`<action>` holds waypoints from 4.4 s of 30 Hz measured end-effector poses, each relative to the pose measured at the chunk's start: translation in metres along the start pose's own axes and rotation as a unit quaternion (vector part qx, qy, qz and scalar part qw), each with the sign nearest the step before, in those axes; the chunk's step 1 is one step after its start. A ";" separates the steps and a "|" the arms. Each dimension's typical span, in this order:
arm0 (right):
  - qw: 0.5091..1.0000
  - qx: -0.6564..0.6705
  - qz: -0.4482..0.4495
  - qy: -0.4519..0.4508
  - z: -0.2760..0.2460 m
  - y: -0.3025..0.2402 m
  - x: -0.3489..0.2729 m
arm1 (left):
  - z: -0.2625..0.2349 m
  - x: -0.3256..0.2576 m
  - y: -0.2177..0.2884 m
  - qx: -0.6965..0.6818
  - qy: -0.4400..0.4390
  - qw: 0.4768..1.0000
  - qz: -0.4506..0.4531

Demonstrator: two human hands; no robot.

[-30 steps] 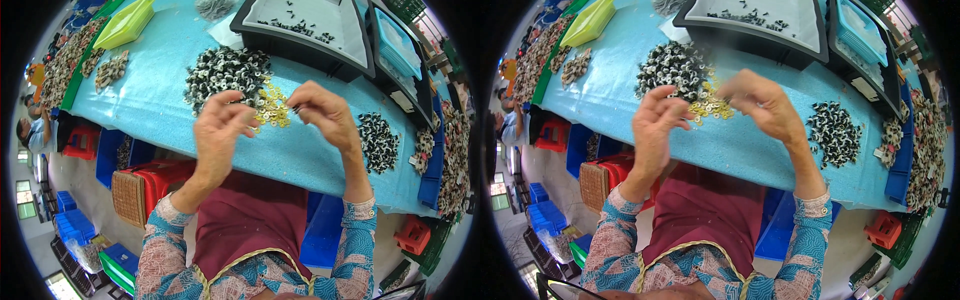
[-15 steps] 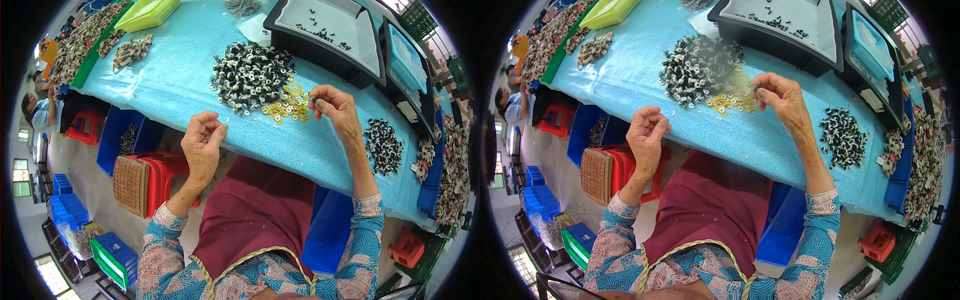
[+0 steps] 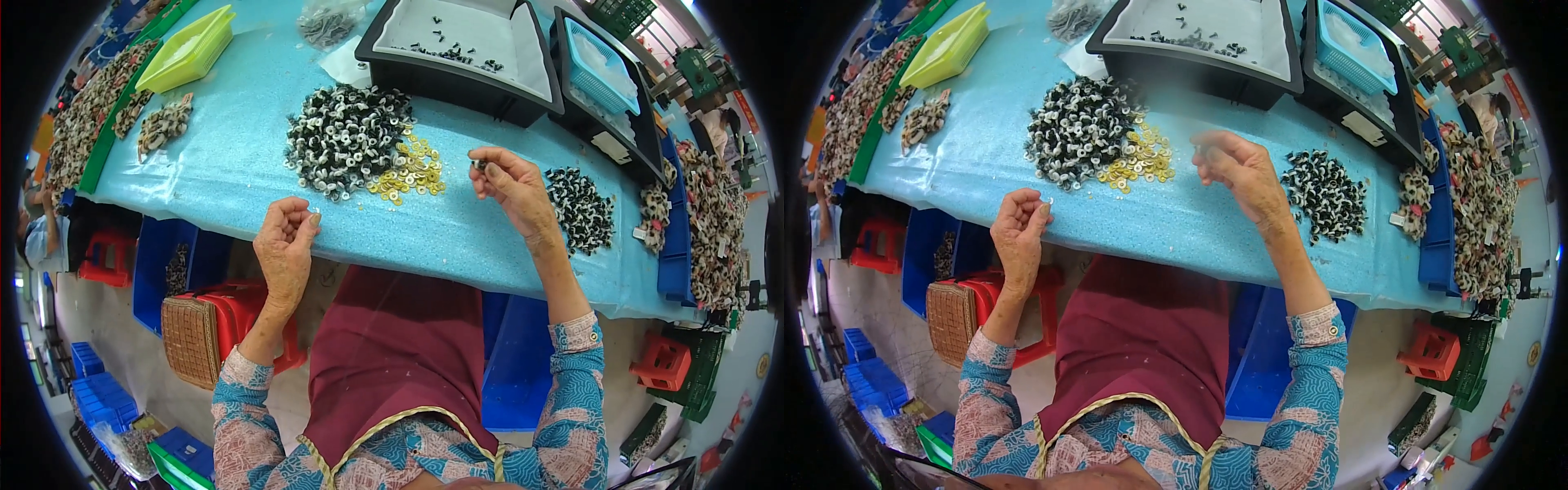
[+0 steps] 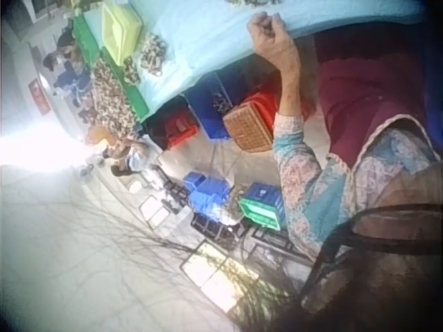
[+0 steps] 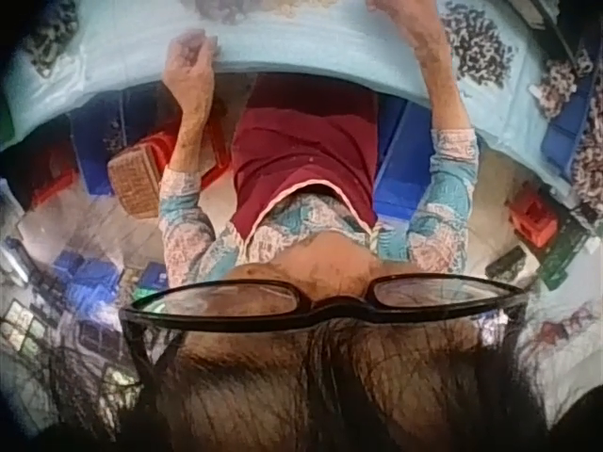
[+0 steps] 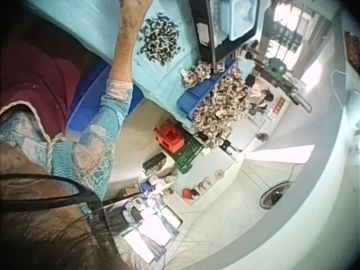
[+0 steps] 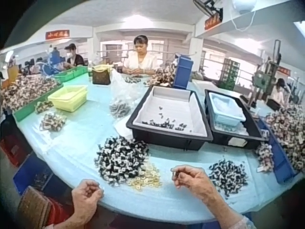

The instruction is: The person assembles small metal eyelets and plastic rings by hand at a factory workbench, taking components from trays and bins.

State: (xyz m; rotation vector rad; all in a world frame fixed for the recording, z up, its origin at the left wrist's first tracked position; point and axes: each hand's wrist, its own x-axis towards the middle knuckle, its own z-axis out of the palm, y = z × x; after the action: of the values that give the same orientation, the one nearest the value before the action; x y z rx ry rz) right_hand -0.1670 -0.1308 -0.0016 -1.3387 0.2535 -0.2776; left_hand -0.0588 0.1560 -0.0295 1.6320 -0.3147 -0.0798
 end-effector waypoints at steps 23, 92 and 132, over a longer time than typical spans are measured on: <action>0.733 -0.674 -0.083 0.048 -0.039 -0.032 -0.043 | 0.068 0.072 0.013 0.263 -0.118 0.867 0.406; 0.752 -0.608 -0.230 -0.111 0.075 0.019 0.059 | 0.039 0.051 0.008 0.292 -0.027 0.897 0.332; 0.979 -0.193 -0.017 -0.062 -0.001 -0.003 0.037 | 0.103 0.043 0.022 0.296 -0.228 0.885 0.277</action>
State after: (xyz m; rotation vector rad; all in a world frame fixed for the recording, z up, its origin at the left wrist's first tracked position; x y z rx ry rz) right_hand -0.1326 -0.1450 -0.0001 -1.7391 0.1845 -0.1777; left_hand -0.0454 0.0439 -0.0111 2.0481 -1.2616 0.0808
